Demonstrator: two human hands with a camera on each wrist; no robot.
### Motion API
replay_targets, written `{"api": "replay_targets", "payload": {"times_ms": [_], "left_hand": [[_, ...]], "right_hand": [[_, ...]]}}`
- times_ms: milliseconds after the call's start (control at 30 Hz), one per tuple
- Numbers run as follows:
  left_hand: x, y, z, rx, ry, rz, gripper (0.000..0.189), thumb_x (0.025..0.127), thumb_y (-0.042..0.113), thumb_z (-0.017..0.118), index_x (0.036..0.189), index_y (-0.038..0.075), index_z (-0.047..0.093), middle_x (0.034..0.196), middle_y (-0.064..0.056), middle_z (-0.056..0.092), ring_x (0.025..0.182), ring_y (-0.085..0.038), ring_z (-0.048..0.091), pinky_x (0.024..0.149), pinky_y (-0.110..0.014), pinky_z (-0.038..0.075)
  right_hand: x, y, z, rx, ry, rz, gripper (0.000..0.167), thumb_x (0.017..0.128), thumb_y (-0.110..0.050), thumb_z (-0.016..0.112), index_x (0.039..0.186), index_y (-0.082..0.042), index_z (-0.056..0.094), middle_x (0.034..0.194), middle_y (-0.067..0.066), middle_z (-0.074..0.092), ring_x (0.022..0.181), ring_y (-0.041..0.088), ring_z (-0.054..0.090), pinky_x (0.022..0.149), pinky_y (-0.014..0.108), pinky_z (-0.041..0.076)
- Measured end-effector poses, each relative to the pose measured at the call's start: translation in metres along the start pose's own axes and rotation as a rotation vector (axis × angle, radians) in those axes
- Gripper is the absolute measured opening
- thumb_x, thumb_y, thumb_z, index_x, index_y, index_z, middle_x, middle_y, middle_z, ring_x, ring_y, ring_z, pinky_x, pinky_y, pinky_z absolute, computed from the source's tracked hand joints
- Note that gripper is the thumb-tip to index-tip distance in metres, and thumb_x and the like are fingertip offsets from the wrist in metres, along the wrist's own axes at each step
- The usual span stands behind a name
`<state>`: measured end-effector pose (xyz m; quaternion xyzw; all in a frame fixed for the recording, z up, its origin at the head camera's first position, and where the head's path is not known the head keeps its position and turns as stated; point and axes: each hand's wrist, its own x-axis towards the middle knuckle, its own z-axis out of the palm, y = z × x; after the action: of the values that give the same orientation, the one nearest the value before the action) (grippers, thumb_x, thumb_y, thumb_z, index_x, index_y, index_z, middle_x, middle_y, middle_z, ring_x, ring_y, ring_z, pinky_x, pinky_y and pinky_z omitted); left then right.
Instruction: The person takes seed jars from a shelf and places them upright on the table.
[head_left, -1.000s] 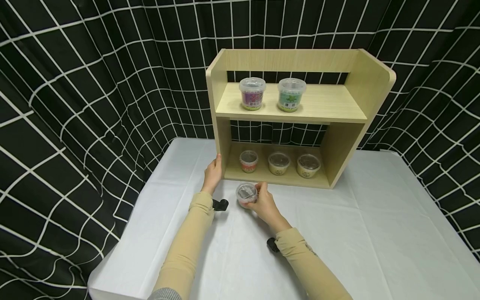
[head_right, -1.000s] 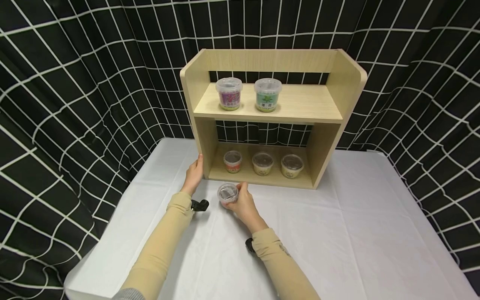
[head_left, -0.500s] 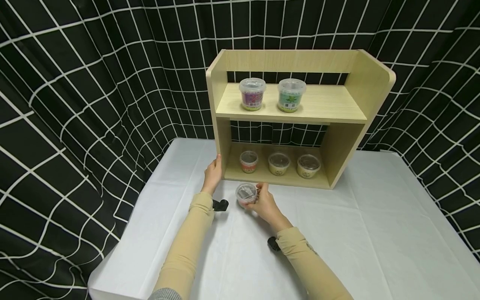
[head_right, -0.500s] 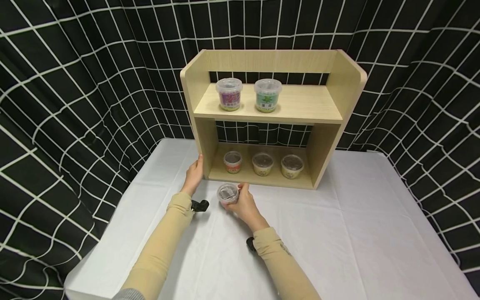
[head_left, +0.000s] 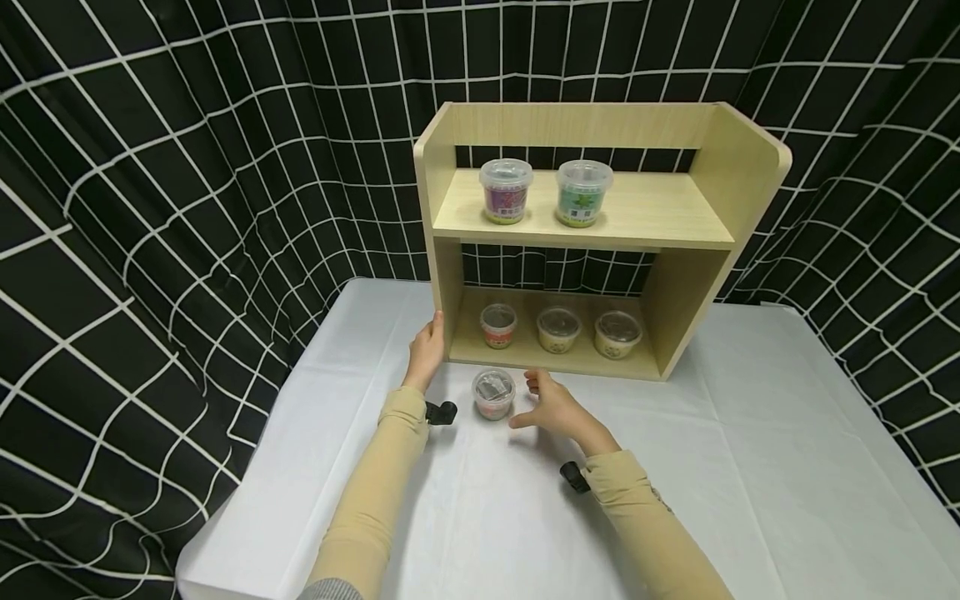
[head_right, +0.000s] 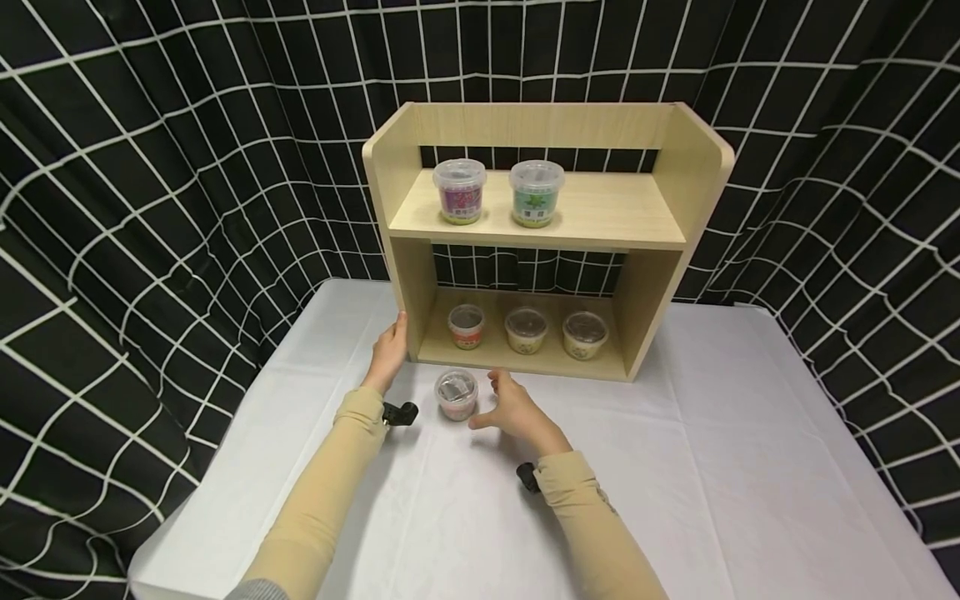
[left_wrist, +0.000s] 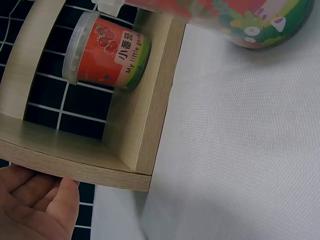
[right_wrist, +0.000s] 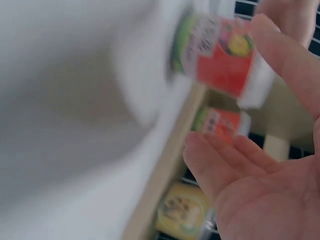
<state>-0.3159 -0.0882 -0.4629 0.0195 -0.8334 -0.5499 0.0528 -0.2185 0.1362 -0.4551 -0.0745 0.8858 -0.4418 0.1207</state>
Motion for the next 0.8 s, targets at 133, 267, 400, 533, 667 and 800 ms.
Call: {"api": "replay_targets", "payload": {"times_ms": [133, 267, 400, 533, 667, 800], "left_hand": [[0.0, 0.001, 0.001, -0.002, -0.005, 0.007, 0.08, 0.091, 0.066, 0.02, 0.137, 0.006, 0.045, 0.138, -0.015, 0.043, 0.128, -0.034, 0.035, 0.104, -0.046, 0.027], [-0.001, 0.001, 0.001, 0.001, -0.01, 0.015, 0.079, 0.092, 0.065, 0.02, 0.137, 0.005, 0.044, 0.138, -0.015, 0.043, 0.128, -0.034, 0.035, 0.104, -0.047, 0.027], [-0.001, 0.002, 0.001, 0.008, 0.001, 0.012, 0.079, 0.092, 0.066, 0.019, 0.137, 0.006, 0.046, 0.138, -0.015, 0.043, 0.128, -0.034, 0.036, 0.104, -0.047, 0.028], [0.0, 0.002, 0.002, 0.005, 0.013, 0.004, 0.08, 0.091, 0.067, 0.019, 0.137, 0.008, 0.046, 0.138, -0.014, 0.043, 0.127, -0.034, 0.036, 0.103, -0.046, 0.029], [-0.001, 0.001, 0.002, -0.002, 0.018, 0.0, 0.079, 0.091, 0.066, 0.019, 0.137, 0.008, 0.046, 0.138, -0.013, 0.043, 0.127, -0.034, 0.036, 0.104, -0.046, 0.028], [-0.002, 0.0, 0.002, -0.005, 0.017, 0.0, 0.078, 0.092, 0.065, 0.019, 0.137, 0.008, 0.046, 0.138, -0.013, 0.043, 0.127, -0.034, 0.036, 0.104, -0.046, 0.029]], "right_hand": [[-0.007, -0.003, -0.019, -0.02, -0.001, -0.082, 0.085, 0.075, -0.028, 0.08, 0.136, 0.004, 0.03, 0.137, 0.026, 0.038, 0.124, 0.043, 0.036, 0.099, 0.05, 0.033], [-0.014, -0.009, -0.037, -0.025, 0.012, -0.17, 0.086, 0.078, -0.039, 0.074, 0.139, 0.001, 0.029, 0.14, 0.023, 0.035, 0.125, 0.043, 0.034, 0.101, 0.05, 0.031], [-0.018, -0.018, -0.055, -0.035, 0.045, -0.243, 0.084, 0.081, -0.04, 0.071, 0.141, -0.002, 0.027, 0.141, 0.021, 0.033, 0.128, 0.041, 0.032, 0.103, 0.048, 0.028], [-0.019, -0.028, -0.069, -0.086, 0.109, -0.307, 0.083, 0.082, -0.041, 0.07, 0.141, -0.002, 0.027, 0.141, 0.02, 0.033, 0.128, 0.037, 0.032, 0.104, 0.047, 0.028], [-0.022, -0.036, -0.079, -0.091, 0.183, -0.346, 0.081, 0.083, -0.037, 0.07, 0.142, -0.002, 0.027, 0.142, 0.019, 0.033, 0.129, 0.032, 0.032, 0.104, 0.044, 0.029], [-0.025, -0.041, -0.083, -0.069, 0.264, -0.404, 0.077, 0.083, -0.031, 0.071, 0.14, 0.0, 0.029, 0.14, 0.019, 0.036, 0.129, 0.03, 0.034, 0.103, 0.042, 0.03]]}}
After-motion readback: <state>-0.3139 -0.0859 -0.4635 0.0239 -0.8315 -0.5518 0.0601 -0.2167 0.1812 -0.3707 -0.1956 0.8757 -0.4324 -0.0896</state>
